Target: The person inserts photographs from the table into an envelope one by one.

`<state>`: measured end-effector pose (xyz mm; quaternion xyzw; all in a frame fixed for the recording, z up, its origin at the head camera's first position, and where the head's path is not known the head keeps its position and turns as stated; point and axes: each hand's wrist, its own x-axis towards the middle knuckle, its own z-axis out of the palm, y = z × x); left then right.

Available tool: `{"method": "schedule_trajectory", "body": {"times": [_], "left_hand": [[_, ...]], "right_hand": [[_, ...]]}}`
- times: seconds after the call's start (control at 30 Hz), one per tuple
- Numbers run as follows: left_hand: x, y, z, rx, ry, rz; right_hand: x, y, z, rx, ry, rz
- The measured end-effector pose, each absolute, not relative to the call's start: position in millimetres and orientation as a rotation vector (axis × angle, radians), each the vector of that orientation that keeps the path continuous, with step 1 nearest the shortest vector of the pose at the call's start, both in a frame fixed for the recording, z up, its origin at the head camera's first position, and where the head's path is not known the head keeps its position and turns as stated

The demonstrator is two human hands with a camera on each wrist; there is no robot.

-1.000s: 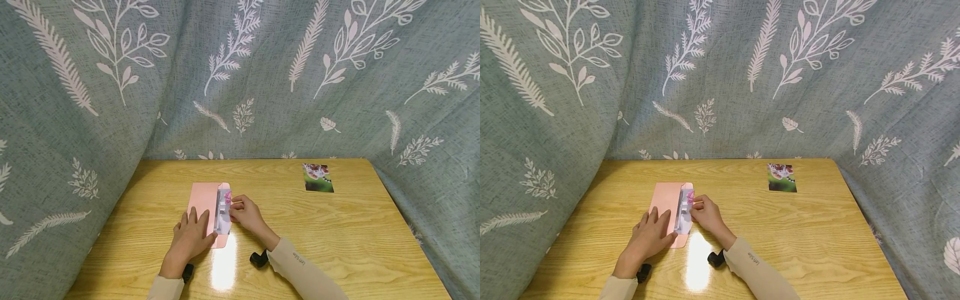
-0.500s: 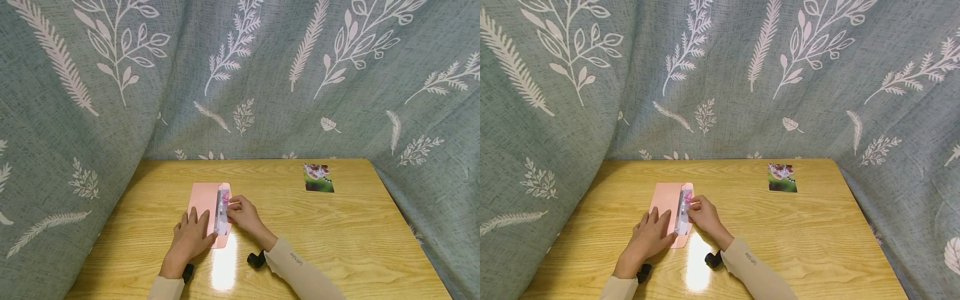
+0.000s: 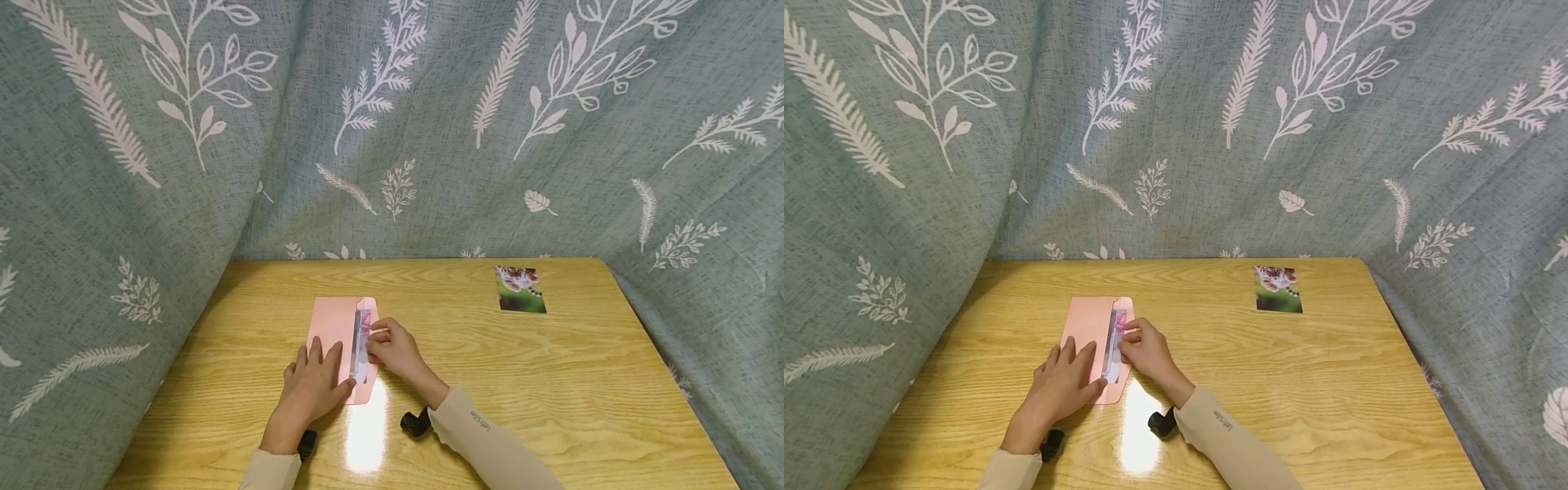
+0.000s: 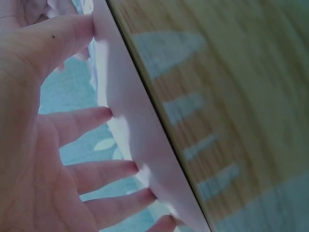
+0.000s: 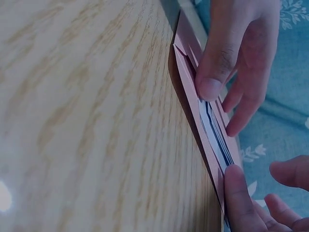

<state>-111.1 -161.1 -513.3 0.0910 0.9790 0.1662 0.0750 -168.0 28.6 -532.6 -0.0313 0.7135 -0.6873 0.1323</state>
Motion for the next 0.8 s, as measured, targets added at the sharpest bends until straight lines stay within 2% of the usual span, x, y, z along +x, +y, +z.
{"method": "schedule_trajectory", "body": {"times": [0.8], "left_hand": [[-111.4, -161.5, -516.1, 0.261, 2.942, 0.488]], "right_hand": [[-169.1, 17.5, -532.3, -0.071, 2.075, -1.978]]}}
